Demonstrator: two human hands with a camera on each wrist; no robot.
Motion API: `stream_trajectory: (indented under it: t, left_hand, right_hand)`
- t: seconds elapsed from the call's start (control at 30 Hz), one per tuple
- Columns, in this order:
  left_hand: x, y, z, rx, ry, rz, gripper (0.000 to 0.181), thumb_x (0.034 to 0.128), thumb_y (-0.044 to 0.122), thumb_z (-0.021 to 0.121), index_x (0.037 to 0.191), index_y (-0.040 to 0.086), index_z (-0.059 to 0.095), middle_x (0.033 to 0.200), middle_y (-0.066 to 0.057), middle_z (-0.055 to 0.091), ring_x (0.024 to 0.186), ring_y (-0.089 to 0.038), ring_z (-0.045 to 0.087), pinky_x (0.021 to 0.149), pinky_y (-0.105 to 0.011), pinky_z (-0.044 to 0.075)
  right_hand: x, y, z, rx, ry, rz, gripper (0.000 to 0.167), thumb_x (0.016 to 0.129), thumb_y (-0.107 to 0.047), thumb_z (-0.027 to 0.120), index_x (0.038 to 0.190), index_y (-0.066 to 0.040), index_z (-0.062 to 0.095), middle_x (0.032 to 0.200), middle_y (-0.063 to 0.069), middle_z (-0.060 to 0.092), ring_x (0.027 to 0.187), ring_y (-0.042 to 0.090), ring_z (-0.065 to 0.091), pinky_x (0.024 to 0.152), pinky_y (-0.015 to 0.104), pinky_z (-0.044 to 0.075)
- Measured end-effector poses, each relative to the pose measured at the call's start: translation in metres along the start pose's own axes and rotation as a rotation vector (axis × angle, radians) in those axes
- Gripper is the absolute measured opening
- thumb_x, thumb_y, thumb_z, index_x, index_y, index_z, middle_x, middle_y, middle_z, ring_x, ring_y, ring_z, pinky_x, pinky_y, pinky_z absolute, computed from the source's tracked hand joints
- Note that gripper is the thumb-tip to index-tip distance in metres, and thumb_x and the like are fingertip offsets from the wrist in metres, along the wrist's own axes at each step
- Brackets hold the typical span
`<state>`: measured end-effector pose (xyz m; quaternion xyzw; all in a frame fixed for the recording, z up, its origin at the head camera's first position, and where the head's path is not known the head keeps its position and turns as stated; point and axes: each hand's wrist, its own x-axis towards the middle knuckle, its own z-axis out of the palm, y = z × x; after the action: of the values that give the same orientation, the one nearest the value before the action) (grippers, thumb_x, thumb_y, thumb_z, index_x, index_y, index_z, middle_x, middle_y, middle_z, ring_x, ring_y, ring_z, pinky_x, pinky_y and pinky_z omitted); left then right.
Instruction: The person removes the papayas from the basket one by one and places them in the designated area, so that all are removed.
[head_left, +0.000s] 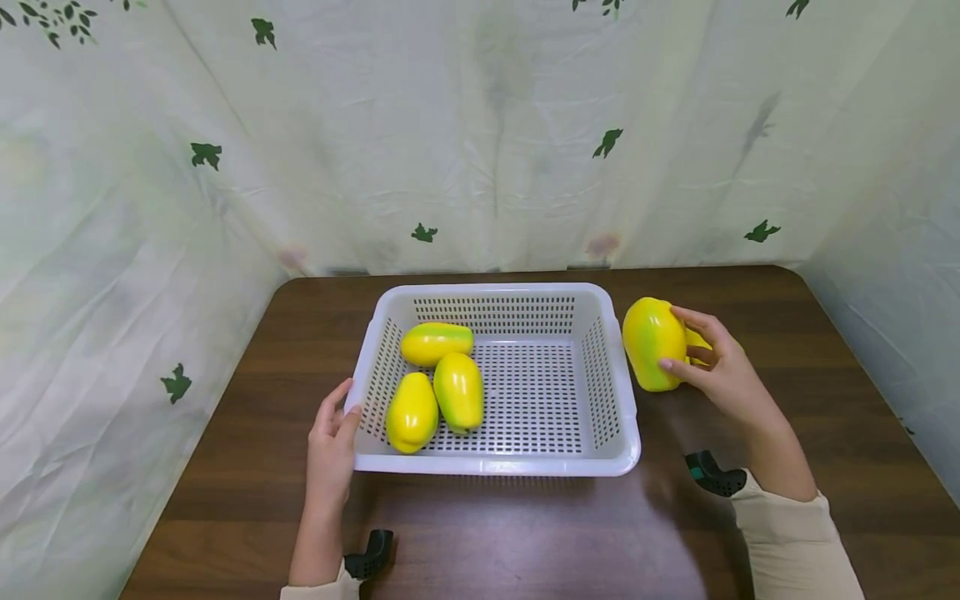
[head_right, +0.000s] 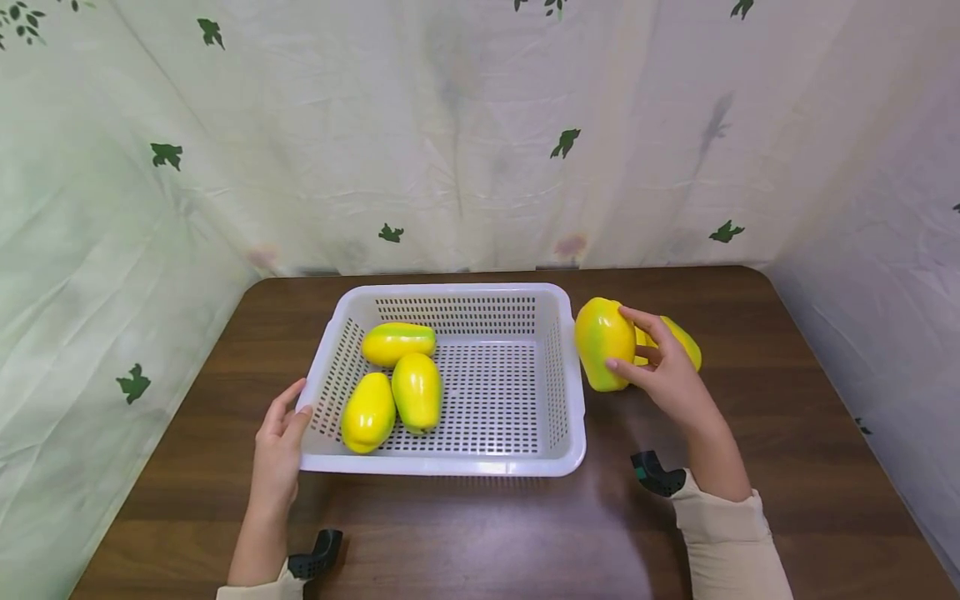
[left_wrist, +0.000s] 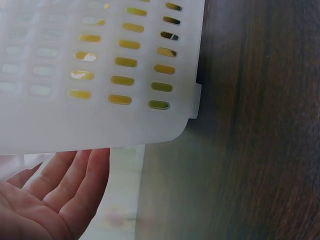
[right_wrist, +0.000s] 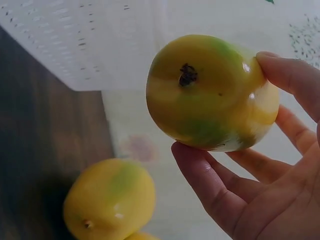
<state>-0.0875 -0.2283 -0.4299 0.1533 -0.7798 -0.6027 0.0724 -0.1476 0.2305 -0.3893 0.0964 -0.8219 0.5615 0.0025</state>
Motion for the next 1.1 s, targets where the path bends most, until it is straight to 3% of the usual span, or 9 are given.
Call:
stream_trajectory:
  t: [0.27, 0.47, 0.67, 1.1]
  left_hand:
    - [0.0, -0.001, 0.0, 0.003, 0.007, 0.002, 0.043, 0.095, 0.03, 0.042, 0.137, 0.024, 0.036, 0.12, -0.008, 0.054, 0.099, -0.019, 0.055, 0.075, -0.023, 0.048]
    - [0.0, 0.0, 0.0, -0.001, 0.007, 0.001, 0.043, 0.0951, 0.029, 0.042, 0.137, 0.023, 0.036, 0.121, -0.008, 0.054, 0.101, -0.02, 0.054, 0.076, -0.022, 0.048]
    - [0.0, -0.001, 0.0, 0.0, 0.011, -0.004, 0.043, 0.0949, 0.03, 0.042, 0.137, 0.024, 0.036, 0.12, -0.008, 0.054, 0.099, -0.019, 0.054, 0.074, -0.02, 0.048]
    - [-0.001, -0.001, 0.001, 0.006, 0.008, 0.003, 0.042, 0.0946, 0.031, 0.043, 0.136, 0.026, 0.037, 0.123, -0.006, 0.053, 0.104, -0.019, 0.053, 0.08, -0.027, 0.047]
  right_hand:
    - [-0.012, 0.025, 0.002, 0.011, -0.049, 0.012, 0.065, 0.085, -0.013, 0.062, 0.14, -0.015, 0.027, 0.136, 0.018, 0.023, 0.1, 0.044, 0.047, 0.071, 0.023, 0.049]
    - [-0.018, 0.041, 0.011, -0.03, -0.082, 0.041, 0.065, 0.085, -0.014, 0.063, 0.139, -0.01, 0.028, 0.132, 0.021, 0.028, 0.094, 0.039, 0.049, 0.069, 0.024, 0.049]
    - [-0.022, 0.055, 0.019, -0.054, -0.109, 0.076, 0.065, 0.084, -0.019, 0.063, 0.139, -0.012, 0.029, 0.129, 0.019, 0.031, 0.092, 0.036, 0.051, 0.068, 0.027, 0.049]
    - [-0.03, 0.065, 0.027, -0.026, -0.159, 0.134, 0.066, 0.086, -0.021, 0.061, 0.141, -0.014, 0.026, 0.14, 0.021, 0.024, 0.092, 0.034, 0.053, 0.065, 0.03, 0.049]
